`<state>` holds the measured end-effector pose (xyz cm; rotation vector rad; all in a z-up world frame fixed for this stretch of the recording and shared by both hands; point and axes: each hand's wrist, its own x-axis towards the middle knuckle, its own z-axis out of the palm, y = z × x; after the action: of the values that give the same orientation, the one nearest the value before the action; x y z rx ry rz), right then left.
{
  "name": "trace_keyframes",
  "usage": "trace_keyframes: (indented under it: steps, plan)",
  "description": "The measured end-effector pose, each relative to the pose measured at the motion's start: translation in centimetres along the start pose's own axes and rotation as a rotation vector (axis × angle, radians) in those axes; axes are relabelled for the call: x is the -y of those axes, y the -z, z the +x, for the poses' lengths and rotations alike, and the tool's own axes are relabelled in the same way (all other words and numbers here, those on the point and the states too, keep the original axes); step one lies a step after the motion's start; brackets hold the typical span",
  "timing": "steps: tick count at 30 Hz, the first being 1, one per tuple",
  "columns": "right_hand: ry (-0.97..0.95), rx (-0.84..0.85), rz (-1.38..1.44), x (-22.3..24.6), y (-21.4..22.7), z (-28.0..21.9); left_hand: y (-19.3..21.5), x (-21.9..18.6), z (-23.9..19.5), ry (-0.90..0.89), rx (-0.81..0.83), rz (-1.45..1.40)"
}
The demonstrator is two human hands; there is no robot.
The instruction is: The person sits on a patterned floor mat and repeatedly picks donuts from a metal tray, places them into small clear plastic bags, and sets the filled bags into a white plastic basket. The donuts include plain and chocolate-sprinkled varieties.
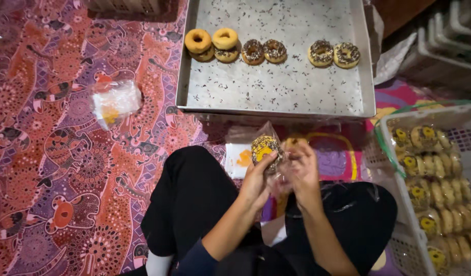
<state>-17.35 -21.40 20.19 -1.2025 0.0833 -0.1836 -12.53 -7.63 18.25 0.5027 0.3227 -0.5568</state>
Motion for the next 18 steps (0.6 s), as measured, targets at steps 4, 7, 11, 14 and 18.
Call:
trace_keyframes:
  steps: [4,7,11,14,18]
  plan:
    - [0.772,0.217,-1.122,4.1,-0.5,0.4,2.2,0.1,-0.5,-0.006,-0.039,0.195]
    - [0.147,0.134,-0.912,7.4,-1.3,0.7,2.8,-0.4,-2.1,-0.216,0.058,0.497]
    - [0.205,0.124,-1.08,8.9,-2.1,-0.8,1.0,-1.4,-5.5,-0.432,0.162,0.792]
    - [0.767,0.336,-1.317,9.2,-2.0,-1.5,-1.5,-2.1,-7.7,-0.399,0.23,1.037]
    - [0.93,0.699,-1.515,12.2,-0.4,-0.1,-3.7,-4.0,-11.4,-0.432,0.379,1.524]
